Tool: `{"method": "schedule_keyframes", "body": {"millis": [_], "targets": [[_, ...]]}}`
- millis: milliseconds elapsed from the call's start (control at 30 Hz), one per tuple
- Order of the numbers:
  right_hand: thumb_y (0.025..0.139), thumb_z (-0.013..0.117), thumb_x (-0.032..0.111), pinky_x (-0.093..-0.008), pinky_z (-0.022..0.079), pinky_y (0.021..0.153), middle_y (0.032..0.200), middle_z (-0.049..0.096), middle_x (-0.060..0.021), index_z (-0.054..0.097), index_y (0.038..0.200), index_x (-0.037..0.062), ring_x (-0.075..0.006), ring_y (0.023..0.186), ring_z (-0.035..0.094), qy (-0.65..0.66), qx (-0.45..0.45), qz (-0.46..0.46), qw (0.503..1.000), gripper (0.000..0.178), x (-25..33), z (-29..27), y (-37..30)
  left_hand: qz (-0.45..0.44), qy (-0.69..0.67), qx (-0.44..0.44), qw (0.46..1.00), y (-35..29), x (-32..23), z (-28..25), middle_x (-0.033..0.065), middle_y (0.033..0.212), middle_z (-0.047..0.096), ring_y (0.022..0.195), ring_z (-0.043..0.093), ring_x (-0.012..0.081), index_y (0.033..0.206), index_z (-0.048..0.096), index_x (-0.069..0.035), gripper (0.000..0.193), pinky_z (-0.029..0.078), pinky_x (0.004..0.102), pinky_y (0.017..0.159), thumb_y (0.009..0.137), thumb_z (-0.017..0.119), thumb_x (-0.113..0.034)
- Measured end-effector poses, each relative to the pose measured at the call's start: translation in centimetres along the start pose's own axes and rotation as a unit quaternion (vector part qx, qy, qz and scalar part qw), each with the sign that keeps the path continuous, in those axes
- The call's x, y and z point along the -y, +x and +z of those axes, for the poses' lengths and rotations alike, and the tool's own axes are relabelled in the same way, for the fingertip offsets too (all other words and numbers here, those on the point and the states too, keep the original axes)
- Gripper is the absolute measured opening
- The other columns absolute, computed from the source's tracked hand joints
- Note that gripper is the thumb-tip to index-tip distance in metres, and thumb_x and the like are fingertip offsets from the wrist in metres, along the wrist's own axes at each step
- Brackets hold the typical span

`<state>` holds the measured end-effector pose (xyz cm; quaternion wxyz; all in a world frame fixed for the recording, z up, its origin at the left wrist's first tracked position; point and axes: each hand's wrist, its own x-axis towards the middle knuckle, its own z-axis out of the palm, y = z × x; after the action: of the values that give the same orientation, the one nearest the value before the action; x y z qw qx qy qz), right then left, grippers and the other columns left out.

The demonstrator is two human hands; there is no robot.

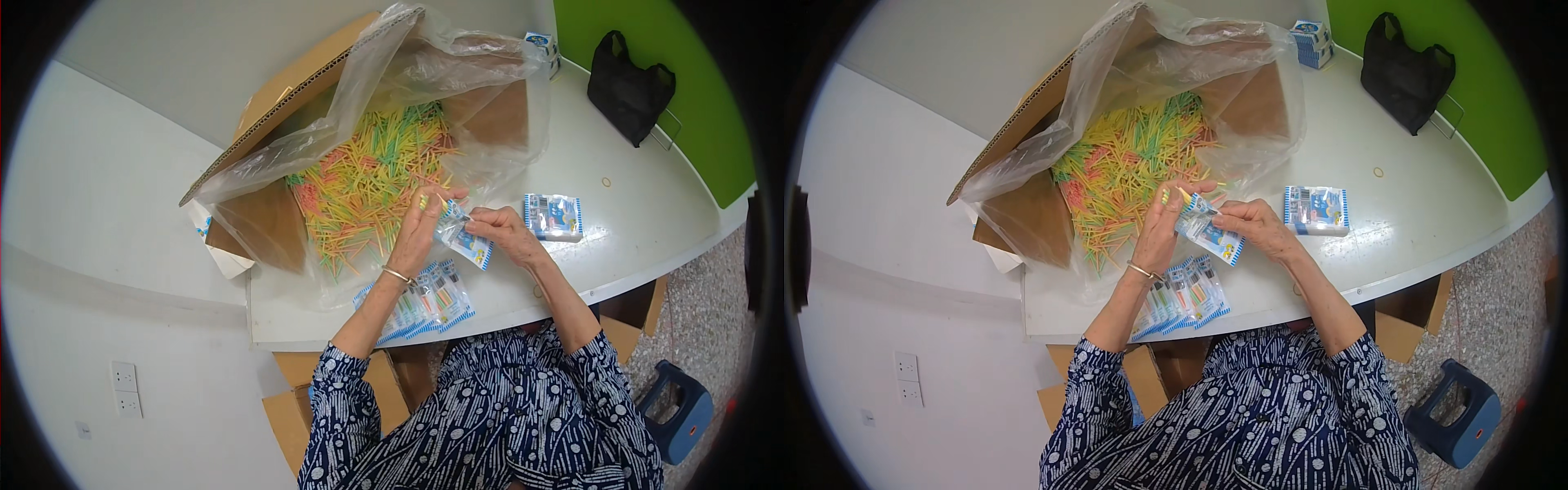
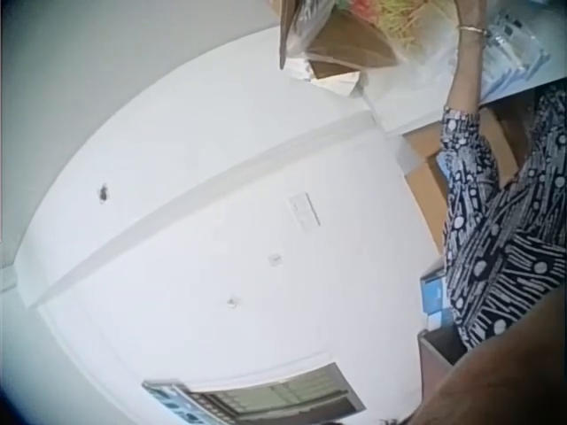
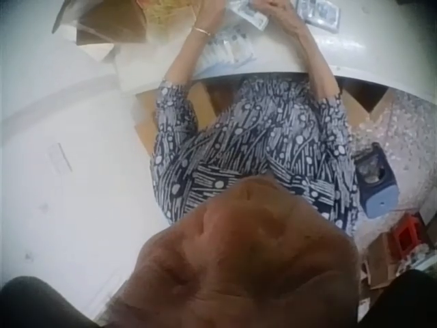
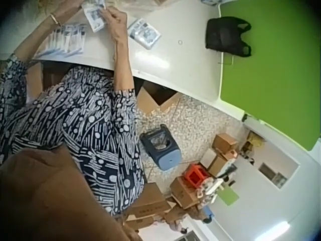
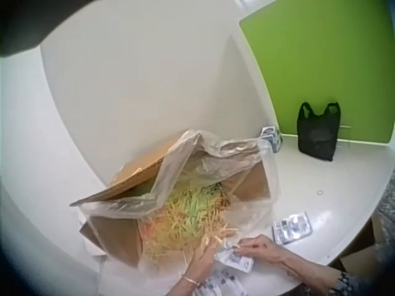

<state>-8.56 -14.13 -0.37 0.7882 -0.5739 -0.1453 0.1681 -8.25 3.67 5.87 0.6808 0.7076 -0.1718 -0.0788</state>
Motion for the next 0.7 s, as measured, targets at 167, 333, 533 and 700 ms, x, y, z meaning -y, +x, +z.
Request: {"method": "schedule_keyframes", "body": {"millis": [167,333,533,700], "targets": [[0.086,0.062,0.016,-0.0222,0.038,0.076,0.082,0.056,-0.0001,0.067,0.086,-0.0035,-0.0069,0.079,0.049,0.002,-0.028,-0.031,0.999,0.020,0.5,0.0,-0.4,0.030,0.076,-0.002,0.997,0.4,-0.2,-1.2,0.0082,0.111,0.059,0.102,0.053,0.0138,0.115,0.050,-0.002,0.045,0.038,0.0298,0.094,0.099,0.031,-0.041],[0.087,0.059,0.015,-0.0217,0.038,0.078,0.077,0.058,0.0032,0.068,0.088,-0.0005,-0.0047,0.076,0.049,-0.015,-0.116,-0.057,0.991,0.017,1.5,-2.3,-1.2,0.004,-0.038,-0.077,0.996,1.4,1.0,-2.4,0.0068,0.106,0.061,0.098,0.055,0.0135,0.111,0.053,-0.002,0.038,0.040,0.0301,0.092,0.099,0.035,-0.034],[0.089,0.058,0.016,-0.0224,0.039,0.081,0.088,0.061,0.0006,0.066,0.095,-0.0001,-0.0060,0.084,0.052,0.063,-0.187,-0.156,0.968,0.019,4.9,-6.7,-3.9,0.013,0.324,0.037,0.945,0.6,4.2,0.3,0.0112,0.091,0.065,0.082,0.063,0.0213,0.099,0.060,-0.002,0.015,0.047,0.0324,0.082,0.091,0.053,-0.012],[0.089,0.059,0.016,-0.0232,0.040,0.082,0.094,0.063,-0.0015,0.066,0.097,0.0002,-0.0075,0.088,0.054,0.085,-0.203,-0.171,0.960,0.019,4.6,-6.8,-5.2,0.282,0.581,0.102,0.756,1.2,6.9,4.1,0.0126,0.074,0.053,0.075,0.053,0.0285,0.076,0.055,-0.002,0.004,0.042,0.0401,0.066,0.074,0.056,-0.005]]}}
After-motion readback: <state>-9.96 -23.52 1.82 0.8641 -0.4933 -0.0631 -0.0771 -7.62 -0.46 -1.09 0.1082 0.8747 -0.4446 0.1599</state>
